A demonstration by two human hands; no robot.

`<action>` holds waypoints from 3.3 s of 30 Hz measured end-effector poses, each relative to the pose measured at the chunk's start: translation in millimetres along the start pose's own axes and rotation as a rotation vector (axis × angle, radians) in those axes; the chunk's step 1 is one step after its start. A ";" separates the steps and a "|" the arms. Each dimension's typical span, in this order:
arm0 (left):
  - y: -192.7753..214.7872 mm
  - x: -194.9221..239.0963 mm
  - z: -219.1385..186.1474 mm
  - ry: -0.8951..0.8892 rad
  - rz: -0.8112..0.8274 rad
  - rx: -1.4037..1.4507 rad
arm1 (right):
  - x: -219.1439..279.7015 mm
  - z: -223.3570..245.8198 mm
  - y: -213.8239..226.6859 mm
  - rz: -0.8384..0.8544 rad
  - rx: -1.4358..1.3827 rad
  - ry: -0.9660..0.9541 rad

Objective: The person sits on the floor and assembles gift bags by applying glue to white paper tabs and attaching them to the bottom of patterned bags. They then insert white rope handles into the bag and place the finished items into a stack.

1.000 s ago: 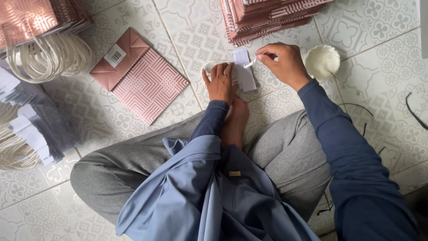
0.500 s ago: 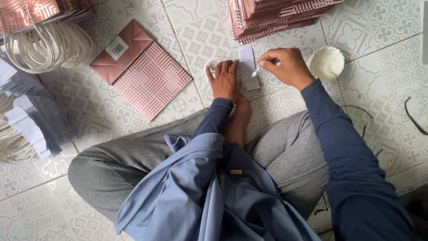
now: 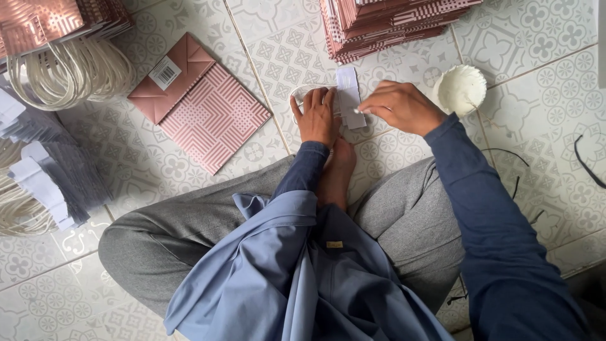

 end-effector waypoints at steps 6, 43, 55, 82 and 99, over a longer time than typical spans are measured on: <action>-5.5 -1.9 1.6 -0.005 -0.014 0.007 | -9.0 -3.3 8.2 -0.010 -0.075 -0.103; 14.5 5.6 -3.3 -0.037 -0.121 0.056 | 33.0 1.6 -1.2 0.066 -0.035 0.038; 13.3 56.2 -72.3 -0.366 -0.303 -0.098 | 144.2 -13.6 96.4 -0.616 0.470 -0.422; 30.4 1.0 37.6 -0.126 -0.205 -0.009 | 19.0 21.1 51.8 -0.534 -0.042 -0.424; 27.5 -12.0 41.6 -0.047 -0.075 -0.021 | -36.4 9.5 -12.1 -0.170 0.004 -0.299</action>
Point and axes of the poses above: each hand's wrist, its own x-axis away from the middle knuckle, its own y-axis out of the back of the hand, z = x × y, the point moved 3 cm from there along -x, towards the middle knuckle, and after that the axes turned 11 degrees about y, right-handed, at the moved point
